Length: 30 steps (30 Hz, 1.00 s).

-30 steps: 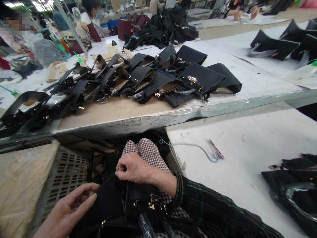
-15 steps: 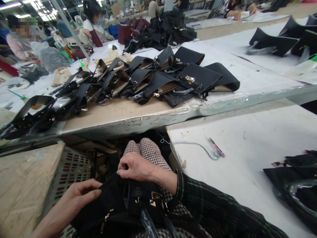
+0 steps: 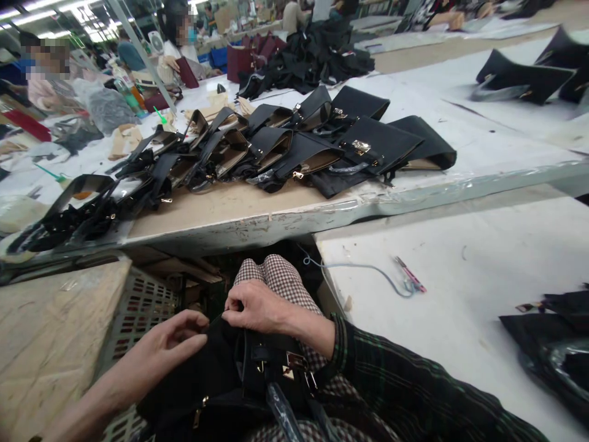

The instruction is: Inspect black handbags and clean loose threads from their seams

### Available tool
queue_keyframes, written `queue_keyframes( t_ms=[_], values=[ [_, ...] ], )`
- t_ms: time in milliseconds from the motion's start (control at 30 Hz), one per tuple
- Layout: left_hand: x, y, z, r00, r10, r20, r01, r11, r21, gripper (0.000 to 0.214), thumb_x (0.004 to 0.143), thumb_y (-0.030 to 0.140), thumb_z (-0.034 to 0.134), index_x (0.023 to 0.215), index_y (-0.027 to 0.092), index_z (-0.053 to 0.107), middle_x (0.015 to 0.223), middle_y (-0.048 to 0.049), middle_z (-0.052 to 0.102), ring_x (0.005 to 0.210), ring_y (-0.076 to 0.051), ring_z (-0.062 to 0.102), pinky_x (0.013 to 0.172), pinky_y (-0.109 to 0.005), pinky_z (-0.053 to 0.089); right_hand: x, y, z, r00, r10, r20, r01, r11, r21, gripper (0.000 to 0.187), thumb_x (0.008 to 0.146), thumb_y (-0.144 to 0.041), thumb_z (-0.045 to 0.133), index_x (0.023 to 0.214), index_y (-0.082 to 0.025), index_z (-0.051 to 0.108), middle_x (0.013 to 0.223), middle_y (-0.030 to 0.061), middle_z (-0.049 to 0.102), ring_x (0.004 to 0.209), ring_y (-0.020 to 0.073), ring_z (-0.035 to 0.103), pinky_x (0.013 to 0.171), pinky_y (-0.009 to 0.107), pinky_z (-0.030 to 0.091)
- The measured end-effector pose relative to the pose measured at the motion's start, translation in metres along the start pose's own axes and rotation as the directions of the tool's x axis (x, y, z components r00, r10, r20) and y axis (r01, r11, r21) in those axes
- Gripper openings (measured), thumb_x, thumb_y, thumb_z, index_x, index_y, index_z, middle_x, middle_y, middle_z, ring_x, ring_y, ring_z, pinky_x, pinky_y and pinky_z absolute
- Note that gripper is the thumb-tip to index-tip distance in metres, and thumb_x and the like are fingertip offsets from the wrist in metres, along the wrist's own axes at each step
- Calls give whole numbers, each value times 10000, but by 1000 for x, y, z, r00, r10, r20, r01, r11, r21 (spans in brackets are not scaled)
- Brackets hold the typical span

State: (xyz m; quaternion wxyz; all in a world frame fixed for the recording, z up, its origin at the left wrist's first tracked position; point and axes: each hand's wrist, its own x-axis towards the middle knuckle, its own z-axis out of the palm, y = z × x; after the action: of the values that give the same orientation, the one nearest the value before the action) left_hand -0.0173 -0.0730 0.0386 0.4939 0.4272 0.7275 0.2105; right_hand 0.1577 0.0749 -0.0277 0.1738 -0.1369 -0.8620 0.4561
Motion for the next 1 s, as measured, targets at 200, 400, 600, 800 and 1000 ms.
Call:
queue_keyframes(
  t_ms=[200,400,600,800,1000],
  values=[
    [47,6,26,990,138,38,-136,989,-62,243,816,390,638,750,163,581,656,58,464,624,-111,423,586,-213,332,-2,5,-3,1000,11,3,-11,996,-93,203,755,-183,660,609,-173,520,693,-3,613,684,129,540,694,259,426],
    [38,1,33,984,164,-72,-162,986,33,265,813,318,630,687,203,427,620,81,381,600,-105,352,543,-211,282,-29,-38,-30,986,40,-160,-67,984,-167,404,739,-486,756,943,-174,598,1309,141,542,1242,278,461,1047,437,377],
    [39,13,43,984,178,-9,-179,983,-50,220,744,306,693,894,189,584,805,12,634,750,-172,577,680,-250,443,-86,-95,-18,990,128,-59,-133,986,-100,879,743,-477,741,1476,-244,316,1557,154,272,1440,369,212,1160,547,253],
    [42,16,34,968,177,180,-152,978,-143,343,711,199,663,1049,147,646,905,-36,725,893,-244,671,782,-318,506,-110,-81,-38,934,344,-93,-338,938,79,904,716,-283,752,1486,-265,278,1370,120,459,1217,286,487,1038,432,423],
    [20,40,-4,944,125,305,-131,991,0,262,694,140,602,943,164,682,874,-11,730,838,-216,665,723,-263,496,-126,-52,-96,915,391,101,-398,828,396,785,744,-232,718,1437,-268,350,1093,34,578,970,190,569,841,332,461]
  ],
)
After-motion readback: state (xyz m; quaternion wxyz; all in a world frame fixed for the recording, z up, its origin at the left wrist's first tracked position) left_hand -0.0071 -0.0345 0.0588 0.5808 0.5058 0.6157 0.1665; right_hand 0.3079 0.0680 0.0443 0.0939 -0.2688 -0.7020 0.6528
